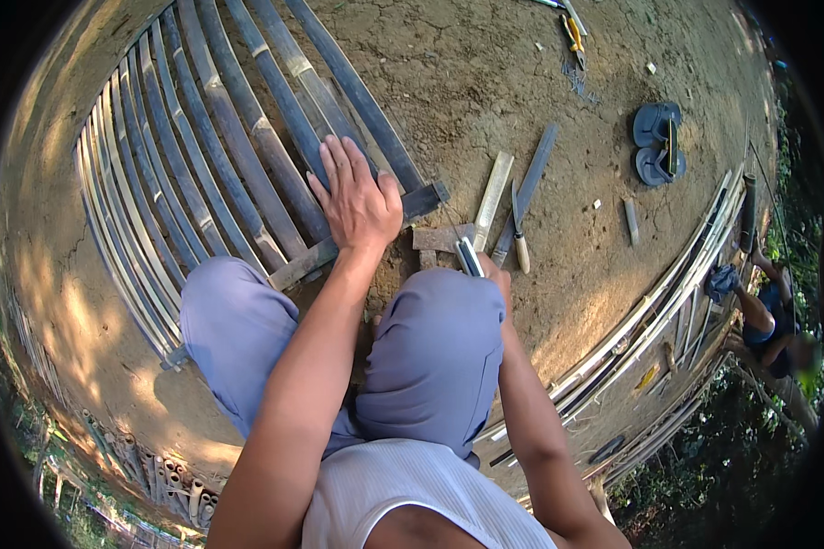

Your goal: The person assembles a bamboo panel by inserting bamboo strips into a frame, marking them with a knife, and securing them using a small axe and hand saw.

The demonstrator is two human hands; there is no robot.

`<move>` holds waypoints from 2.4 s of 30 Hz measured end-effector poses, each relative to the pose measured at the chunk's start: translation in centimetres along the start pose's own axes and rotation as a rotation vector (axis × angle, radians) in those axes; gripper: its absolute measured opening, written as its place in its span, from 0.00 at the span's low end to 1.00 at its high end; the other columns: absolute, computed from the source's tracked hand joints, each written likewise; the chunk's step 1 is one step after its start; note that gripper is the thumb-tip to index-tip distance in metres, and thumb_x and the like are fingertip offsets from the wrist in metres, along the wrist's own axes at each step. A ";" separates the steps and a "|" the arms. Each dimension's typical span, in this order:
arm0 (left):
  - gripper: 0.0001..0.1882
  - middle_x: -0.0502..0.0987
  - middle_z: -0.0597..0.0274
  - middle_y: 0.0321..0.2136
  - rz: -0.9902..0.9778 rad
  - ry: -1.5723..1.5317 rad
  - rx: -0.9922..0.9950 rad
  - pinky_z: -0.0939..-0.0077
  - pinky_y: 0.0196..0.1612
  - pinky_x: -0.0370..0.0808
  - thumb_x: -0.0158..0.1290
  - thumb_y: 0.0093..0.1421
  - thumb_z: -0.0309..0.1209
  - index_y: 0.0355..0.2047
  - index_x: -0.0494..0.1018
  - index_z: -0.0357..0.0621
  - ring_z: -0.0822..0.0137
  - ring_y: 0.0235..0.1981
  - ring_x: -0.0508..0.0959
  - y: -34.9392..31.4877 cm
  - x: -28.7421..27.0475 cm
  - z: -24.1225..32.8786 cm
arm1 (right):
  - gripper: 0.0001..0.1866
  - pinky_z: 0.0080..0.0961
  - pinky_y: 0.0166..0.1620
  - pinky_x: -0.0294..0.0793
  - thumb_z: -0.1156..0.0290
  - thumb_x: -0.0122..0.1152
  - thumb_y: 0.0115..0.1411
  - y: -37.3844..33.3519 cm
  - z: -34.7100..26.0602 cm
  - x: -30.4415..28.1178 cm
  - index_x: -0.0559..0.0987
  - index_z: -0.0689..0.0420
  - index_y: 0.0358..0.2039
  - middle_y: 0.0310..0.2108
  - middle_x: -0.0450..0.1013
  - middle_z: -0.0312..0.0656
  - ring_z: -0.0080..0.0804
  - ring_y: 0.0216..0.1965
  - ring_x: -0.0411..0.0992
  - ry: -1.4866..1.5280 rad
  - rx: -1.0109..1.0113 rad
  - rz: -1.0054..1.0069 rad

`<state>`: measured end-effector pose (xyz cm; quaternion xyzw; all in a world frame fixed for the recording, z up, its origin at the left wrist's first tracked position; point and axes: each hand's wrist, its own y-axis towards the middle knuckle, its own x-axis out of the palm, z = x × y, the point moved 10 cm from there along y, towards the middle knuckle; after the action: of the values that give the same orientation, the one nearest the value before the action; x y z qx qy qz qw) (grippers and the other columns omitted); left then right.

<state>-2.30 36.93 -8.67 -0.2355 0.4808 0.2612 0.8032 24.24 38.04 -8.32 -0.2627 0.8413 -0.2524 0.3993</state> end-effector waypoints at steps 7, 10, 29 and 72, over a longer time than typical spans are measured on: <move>0.39 0.49 0.32 0.74 0.042 0.039 -0.016 0.35 0.74 0.41 0.41 0.68 0.41 0.72 0.52 0.25 0.40 0.77 0.47 0.7 -0.6 -0.7 | 0.08 0.47 0.37 0.78 0.74 0.65 0.55 -6.2 4.2 -2.8 0.80 0.60 0.36 0.29 0.77 0.60 0.59 0.35 0.80 -0.122 -0.164 0.077; 0.39 0.49 0.32 0.74 0.008 -0.015 0.011 0.35 0.74 0.42 0.42 0.68 0.41 0.72 0.52 0.25 0.40 0.77 0.47 0.8 0.1 0.5 | 0.08 0.44 0.39 0.80 0.75 0.66 0.54 2.4 -4.8 -1.4 0.79 0.59 0.35 0.32 0.79 0.58 0.61 0.36 0.78 -0.163 -0.168 0.090; 0.40 0.49 0.32 0.74 0.022 0.008 -0.007 0.36 0.74 0.42 0.43 0.68 0.42 0.72 0.52 0.25 0.40 0.77 0.47 0.8 -0.2 0.0 | 0.06 0.48 0.33 0.77 0.76 0.63 0.54 -5.7 7.0 -2.1 0.77 0.57 0.34 0.28 0.79 0.54 0.59 0.29 0.79 -0.159 -0.173 0.065; 0.29 0.82 0.38 0.49 0.323 -0.151 -0.626 0.53 0.61 0.73 0.48 0.70 0.52 0.51 0.81 0.39 0.44 0.53 0.81 -14.9 -35.4 -63.6 | 0.38 0.35 0.61 0.59 0.54 0.44 0.65 -8.8 13.4 13.0 0.58 0.53 0.74 0.60 0.62 0.42 0.34 0.60 0.59 0.058 -0.220 0.304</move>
<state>-48.19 -21.14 -2.21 -0.3709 0.3478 0.5360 0.6740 30.03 20.30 -17.13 -0.1674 0.9050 -0.1029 0.3772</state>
